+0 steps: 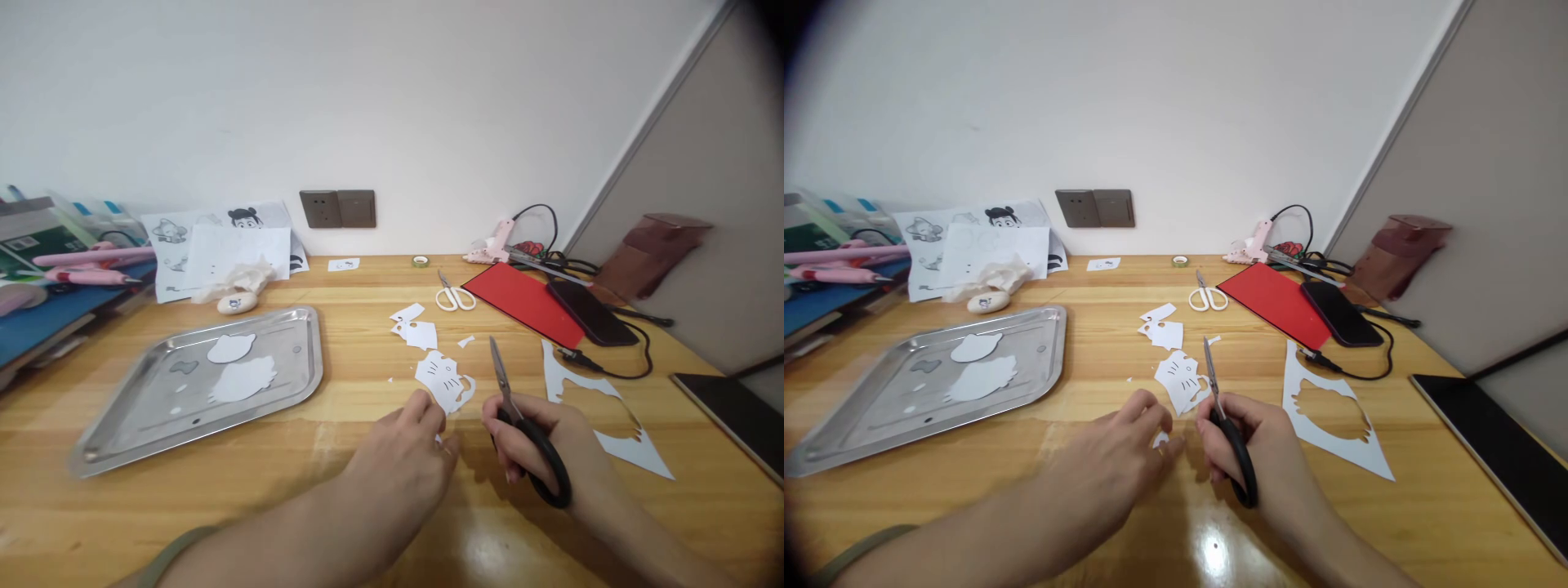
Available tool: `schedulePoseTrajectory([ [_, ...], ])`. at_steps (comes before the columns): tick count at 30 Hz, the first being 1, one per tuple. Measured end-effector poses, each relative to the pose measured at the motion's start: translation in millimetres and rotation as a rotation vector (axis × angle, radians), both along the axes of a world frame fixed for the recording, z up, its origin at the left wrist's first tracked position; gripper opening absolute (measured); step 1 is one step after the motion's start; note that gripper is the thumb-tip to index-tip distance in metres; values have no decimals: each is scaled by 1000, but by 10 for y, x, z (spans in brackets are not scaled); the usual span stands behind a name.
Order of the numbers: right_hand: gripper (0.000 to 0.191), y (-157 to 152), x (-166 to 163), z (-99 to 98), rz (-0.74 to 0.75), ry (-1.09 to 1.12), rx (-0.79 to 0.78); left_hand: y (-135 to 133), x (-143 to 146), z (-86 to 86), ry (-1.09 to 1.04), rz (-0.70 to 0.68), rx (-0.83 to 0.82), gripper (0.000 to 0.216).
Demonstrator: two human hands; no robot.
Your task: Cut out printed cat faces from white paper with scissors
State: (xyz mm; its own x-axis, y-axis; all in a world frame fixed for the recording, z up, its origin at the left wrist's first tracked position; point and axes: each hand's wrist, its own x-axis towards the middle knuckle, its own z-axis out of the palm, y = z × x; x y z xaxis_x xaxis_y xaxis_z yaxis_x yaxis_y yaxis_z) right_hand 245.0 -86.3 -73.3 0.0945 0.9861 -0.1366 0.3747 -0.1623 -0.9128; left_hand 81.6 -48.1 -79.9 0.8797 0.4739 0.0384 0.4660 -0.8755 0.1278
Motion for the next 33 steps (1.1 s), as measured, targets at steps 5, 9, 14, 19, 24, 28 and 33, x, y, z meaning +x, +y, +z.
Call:
schedulePoseTrajectory([
  [5, 15, -6, 0, -10, -1, 47, 20, -119, 6, -90, 60, -16, 117, 21],
  [9, 13, -25, 6, -11, -9, 63, 24, -90, -3, -29, 0, 0, 50, 22],
  [14, 12, -25, 13, -16, -17, 32, 19, 110, -38, 49, -336, 168, -299, 27],
  [19, 11, -16, 8, -28, -25, 58, 9, 136, -54, 40, -348, 153, -339, 23],
  [24, 13, -7, -4, -27, -35, 79, 8, -42, 18, -11, -3, 12, -36, 18],
  [28, 13, -2, -7, -22, -40, 62, 15, -83, 27, -45, 8, -19, 38, 18],
  [33, 12, 5, -2, -32, -43, 47, 10, 65, -33, -3, -302, 93, -306, 32],
])
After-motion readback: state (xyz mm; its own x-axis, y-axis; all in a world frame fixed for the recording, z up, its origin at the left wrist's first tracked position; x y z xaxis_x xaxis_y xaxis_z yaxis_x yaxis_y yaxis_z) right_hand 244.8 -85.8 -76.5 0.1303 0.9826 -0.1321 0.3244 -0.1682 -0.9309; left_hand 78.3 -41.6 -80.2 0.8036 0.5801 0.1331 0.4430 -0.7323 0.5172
